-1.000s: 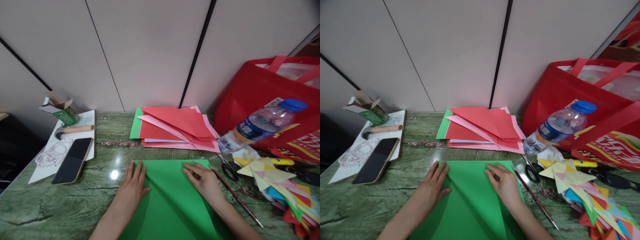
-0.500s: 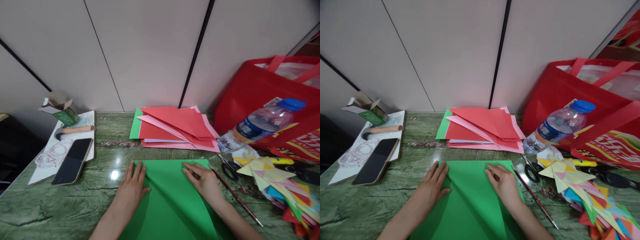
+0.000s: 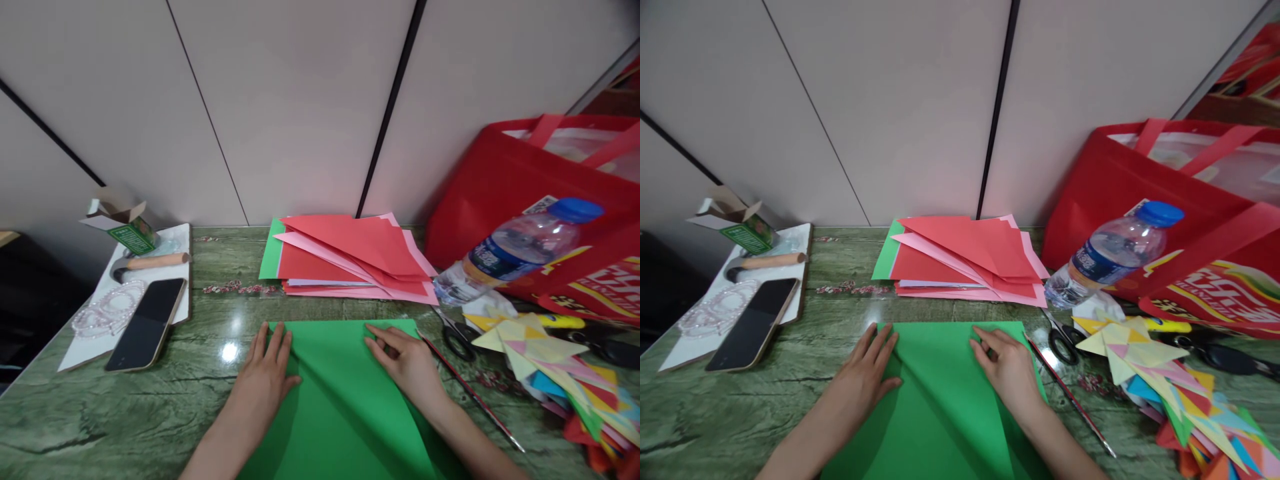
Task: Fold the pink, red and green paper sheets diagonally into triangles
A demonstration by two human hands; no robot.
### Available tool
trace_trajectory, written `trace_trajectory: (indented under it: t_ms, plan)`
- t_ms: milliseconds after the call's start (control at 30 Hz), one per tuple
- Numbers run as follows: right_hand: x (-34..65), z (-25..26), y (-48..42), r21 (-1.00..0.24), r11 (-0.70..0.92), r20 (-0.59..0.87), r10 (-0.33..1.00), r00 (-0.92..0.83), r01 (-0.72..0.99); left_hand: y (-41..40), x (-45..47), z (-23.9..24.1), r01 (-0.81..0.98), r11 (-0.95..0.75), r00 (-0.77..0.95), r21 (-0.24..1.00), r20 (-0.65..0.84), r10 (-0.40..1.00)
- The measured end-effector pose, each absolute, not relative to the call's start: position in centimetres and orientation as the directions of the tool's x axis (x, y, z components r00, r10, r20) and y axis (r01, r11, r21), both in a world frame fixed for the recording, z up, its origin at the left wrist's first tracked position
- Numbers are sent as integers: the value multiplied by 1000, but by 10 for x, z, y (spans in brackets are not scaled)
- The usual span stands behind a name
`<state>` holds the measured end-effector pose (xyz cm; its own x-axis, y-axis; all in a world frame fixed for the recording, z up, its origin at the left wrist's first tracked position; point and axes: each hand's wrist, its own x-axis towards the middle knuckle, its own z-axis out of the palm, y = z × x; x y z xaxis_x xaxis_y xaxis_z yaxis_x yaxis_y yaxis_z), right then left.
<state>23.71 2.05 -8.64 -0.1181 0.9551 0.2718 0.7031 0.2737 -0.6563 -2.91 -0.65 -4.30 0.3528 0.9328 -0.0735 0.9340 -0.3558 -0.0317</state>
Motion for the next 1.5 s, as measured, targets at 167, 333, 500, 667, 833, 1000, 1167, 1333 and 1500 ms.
trace_trajectory:
  t_ms: [167, 333, 500, 667, 833, 1000, 1167, 1333, 1500]
  plan:
    - [237, -87, 21, -642, 273, 265, 956, -127, 716, -7, -29, -41, 934, -354, 347, -50, -102, 932]
    - [236, -84, 20, -611, 269, 254, 957, -137, 744, -8, -33, -47, 928, -373, 373, 2, -39, 927]
    - [239, -78, 23, -504, 253, 170, 967, -192, 826, -6, -29, -40, 935, -353, 349, -25, -106, 931]
    - [243, -68, 26, -433, 192, 42, 980, -193, 881, -6, -23, -30, 950, -305, 291, -68, -160, 943]
    - [244, -57, 27, -414, 164, -87, 972, -219, 895, -6, -18, -28, 941, -321, 308, -103, -127, 943]
    - [241, -45, 28, -385, 152, -156, 961, -227, 910, -5, -10, -34, 887, -462, 458, 6, -132, 879]
    - [238, -37, 27, -365, 165, -183, 952, -244, 916, -15, 6, -36, 740, -653, 671, 161, -117, 732]
    - [234, -30, 23, -311, 160, -213, 949, -233, 937, -35, 23, -32, 620, -754, 781, 215, -82, 619]
    - [233, -25, 21, -266, 157, -247, 943, -225, 951, -57, 36, -28, 558, -801, 830, 219, -135, 541]
